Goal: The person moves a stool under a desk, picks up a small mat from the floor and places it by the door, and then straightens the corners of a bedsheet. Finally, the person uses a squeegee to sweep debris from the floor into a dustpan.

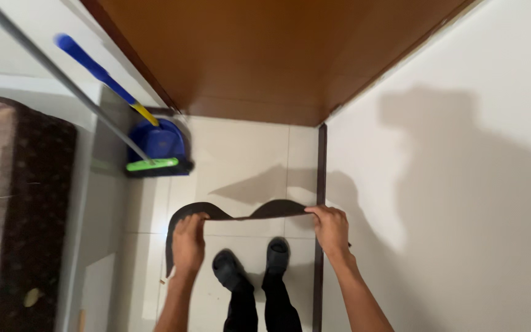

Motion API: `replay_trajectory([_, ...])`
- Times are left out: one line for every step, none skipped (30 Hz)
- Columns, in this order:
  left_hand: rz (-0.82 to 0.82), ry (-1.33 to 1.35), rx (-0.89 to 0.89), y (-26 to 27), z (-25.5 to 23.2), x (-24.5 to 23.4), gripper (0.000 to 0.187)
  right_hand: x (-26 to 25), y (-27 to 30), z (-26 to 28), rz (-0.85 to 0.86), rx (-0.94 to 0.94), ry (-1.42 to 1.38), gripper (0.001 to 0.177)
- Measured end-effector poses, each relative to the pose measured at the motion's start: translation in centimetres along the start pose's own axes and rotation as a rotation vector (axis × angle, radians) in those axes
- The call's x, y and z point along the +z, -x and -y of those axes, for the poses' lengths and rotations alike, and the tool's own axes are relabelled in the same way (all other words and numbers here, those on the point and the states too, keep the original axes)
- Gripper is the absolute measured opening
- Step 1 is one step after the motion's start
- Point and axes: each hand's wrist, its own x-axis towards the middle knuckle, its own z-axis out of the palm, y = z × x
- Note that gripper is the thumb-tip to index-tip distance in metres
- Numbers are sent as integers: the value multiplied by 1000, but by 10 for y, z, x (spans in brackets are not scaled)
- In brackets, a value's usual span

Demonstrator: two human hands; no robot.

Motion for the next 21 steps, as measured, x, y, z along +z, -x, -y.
replay_trajectory([15,1,-8,-4,9,11,11,12,0,-12,13,11,3,22])
replay_trajectory([14,22,96,-11,19,20,11,25,-4,-22,22,-39,11,24])
replay_trajectory([12,45,199,-18,28,31,12,37,-9,-32,32,-89,19,26])
replay_trajectory([19,42,194,-25,36,44,12,49,-14,-42,39,-83,16,26])
replay_trajectory([154,-33,106,-32,44,57,15,60,-20,-52,53,-84,-15,23])
replay_trajectory([291,-114,17,-39,53,68,17,73,-25,-59,68,-80,-51,21])
replay_trajectory([301,-124,12,-45,61,81,17,85,-32,-69,76,-71,-59,21])
replay_trajectory([327,-101,0,-50,68,94,21,95,-39,-80,109,-85,-48,21])
replay_trajectory([352,-78,-14,-56,77,105,24,107,-45,-89,141,-100,-37,22])
replay_trajectory([355,-86,-20,-64,86,118,24,119,-53,-99,147,-99,-45,22])
replay_trajectory([375,-111,-13,-71,95,130,21,133,-59,-108,199,-58,-43,23])
replay_trajectory([398,-130,-6,-79,102,144,18,143,-65,-118,253,-16,-35,24])
replay_trajectory([405,-132,-12,-87,110,157,18,155,-73,-129,261,-12,-37,24])
replay_trajectory([411,-153,-20,-96,118,170,20,166,-79,-139,305,-4,-28,26])
replay_trajectory([418,-173,-28,-104,126,183,22,177,-86,-147,348,4,-18,29])
replay_trajectory([427,-175,-31,-114,133,196,22,187,-94,-155,354,12,-20,29])
replay_trajectory([395,-218,13,-125,139,207,22,195,-103,-163,340,-1,-22,35])
replay_trajectory([360,-262,59,-136,144,219,22,202,-114,-169,323,-15,-25,42])
replay_trajectory([367,-265,58,-147,147,231,22,208,-125,-175,328,-10,-28,42])
replay_trajectory([313,-347,111,-157,149,241,25,214,-137,-179,295,-53,70,42])
replay_trajectory([260,-428,164,-169,150,249,27,219,-148,-182,263,-98,167,43])
